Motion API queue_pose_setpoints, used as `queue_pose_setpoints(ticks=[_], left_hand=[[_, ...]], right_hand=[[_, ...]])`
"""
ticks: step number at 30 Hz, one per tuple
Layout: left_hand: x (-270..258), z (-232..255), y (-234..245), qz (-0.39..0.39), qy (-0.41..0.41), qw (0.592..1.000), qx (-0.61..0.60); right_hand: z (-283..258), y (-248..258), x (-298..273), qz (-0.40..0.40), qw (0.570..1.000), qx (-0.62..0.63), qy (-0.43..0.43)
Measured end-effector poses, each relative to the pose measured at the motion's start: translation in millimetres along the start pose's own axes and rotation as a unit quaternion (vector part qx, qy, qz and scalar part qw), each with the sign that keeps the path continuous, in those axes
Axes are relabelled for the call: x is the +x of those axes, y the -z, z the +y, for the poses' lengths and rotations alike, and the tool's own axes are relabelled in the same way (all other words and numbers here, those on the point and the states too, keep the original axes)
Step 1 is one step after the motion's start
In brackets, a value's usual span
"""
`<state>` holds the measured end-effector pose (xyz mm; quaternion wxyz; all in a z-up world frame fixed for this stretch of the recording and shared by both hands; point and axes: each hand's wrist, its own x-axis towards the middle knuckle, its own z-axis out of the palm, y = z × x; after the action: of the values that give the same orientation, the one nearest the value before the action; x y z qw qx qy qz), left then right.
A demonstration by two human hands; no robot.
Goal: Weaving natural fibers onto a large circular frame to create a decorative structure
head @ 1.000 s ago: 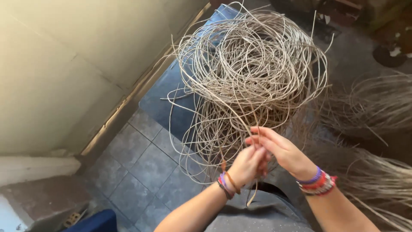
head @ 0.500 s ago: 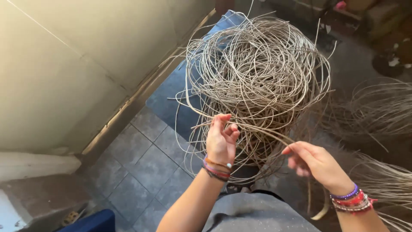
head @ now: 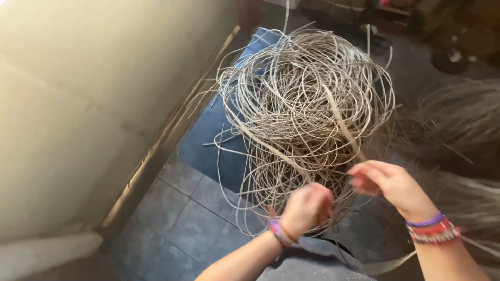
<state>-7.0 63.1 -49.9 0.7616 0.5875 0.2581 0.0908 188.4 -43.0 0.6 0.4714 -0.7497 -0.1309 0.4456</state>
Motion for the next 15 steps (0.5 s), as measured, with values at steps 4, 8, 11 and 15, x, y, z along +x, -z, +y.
queue_pose_setpoints(ticks=[4, 8, 11, 15], left_hand=[[3, -15, -24, -0.239, 0.059, 0.952, 0.179], [10, -6, 3, -0.306, -0.001, 0.919, 0.25], [20, 24, 53, -0.175, -0.008, 0.979, -0.103], [36, 14, 98, -0.099, -0.061, 0.906, -0.408]], right_hand=[[-11, -59, 12, -0.086, 0.995, -0.038, -0.018], [-6, -76, -23, -0.032, 0.982, -0.167, 0.086], [26, -51, -67, 0.06, 0.96, -0.258, 0.096], [71, -39, -110, 0.127, 0.971, -0.198, -0.032]])
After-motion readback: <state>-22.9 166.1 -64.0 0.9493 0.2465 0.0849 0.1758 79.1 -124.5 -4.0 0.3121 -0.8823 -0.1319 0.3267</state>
